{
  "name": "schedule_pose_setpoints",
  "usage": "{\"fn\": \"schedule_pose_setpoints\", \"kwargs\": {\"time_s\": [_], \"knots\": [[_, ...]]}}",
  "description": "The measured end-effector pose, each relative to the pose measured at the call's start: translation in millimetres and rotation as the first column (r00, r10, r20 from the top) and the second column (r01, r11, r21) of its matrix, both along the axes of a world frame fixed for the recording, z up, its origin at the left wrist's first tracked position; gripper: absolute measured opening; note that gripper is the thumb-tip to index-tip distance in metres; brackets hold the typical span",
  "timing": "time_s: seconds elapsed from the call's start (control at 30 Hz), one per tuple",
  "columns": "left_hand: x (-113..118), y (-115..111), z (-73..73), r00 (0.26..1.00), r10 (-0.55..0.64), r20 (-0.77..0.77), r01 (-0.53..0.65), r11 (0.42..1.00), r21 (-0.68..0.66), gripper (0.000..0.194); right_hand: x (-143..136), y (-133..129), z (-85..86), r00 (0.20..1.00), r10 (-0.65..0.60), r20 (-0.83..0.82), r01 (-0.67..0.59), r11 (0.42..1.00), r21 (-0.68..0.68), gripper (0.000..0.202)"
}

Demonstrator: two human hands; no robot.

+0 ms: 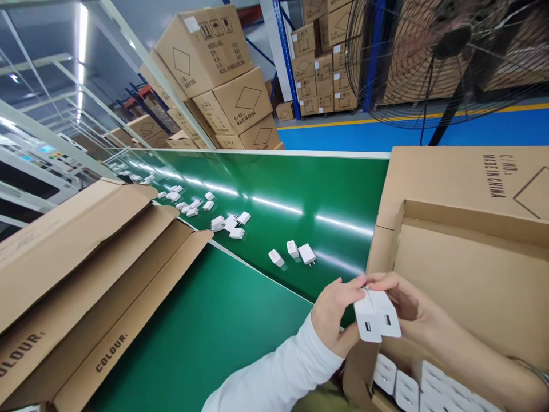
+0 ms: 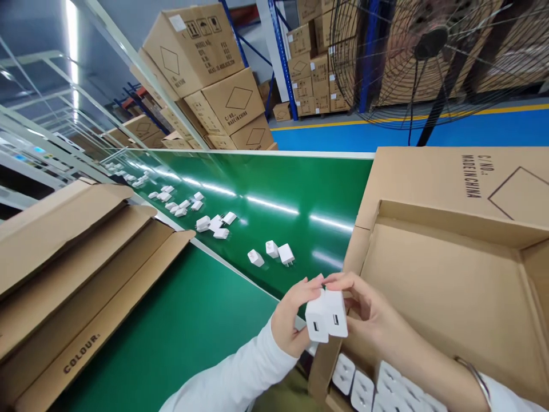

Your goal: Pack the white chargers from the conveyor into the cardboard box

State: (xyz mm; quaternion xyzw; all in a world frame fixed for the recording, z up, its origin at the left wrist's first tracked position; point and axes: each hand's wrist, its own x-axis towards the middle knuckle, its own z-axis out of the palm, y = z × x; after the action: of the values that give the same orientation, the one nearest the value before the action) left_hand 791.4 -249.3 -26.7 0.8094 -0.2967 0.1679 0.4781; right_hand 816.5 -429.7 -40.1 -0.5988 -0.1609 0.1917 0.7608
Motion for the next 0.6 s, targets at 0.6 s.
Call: {"fn": "schedule_pose_setpoints", "kwargs": {"time_s": [0.6], "knots": [[-0.3,-49.5,11.5,0.954,-0.159,-0.255,0.297,0.626,0.721,0.047,-43.4,-55.0,-2.9,0.964,0.213,0.160,-0.002,0.604,-0.797,0.021]]}}
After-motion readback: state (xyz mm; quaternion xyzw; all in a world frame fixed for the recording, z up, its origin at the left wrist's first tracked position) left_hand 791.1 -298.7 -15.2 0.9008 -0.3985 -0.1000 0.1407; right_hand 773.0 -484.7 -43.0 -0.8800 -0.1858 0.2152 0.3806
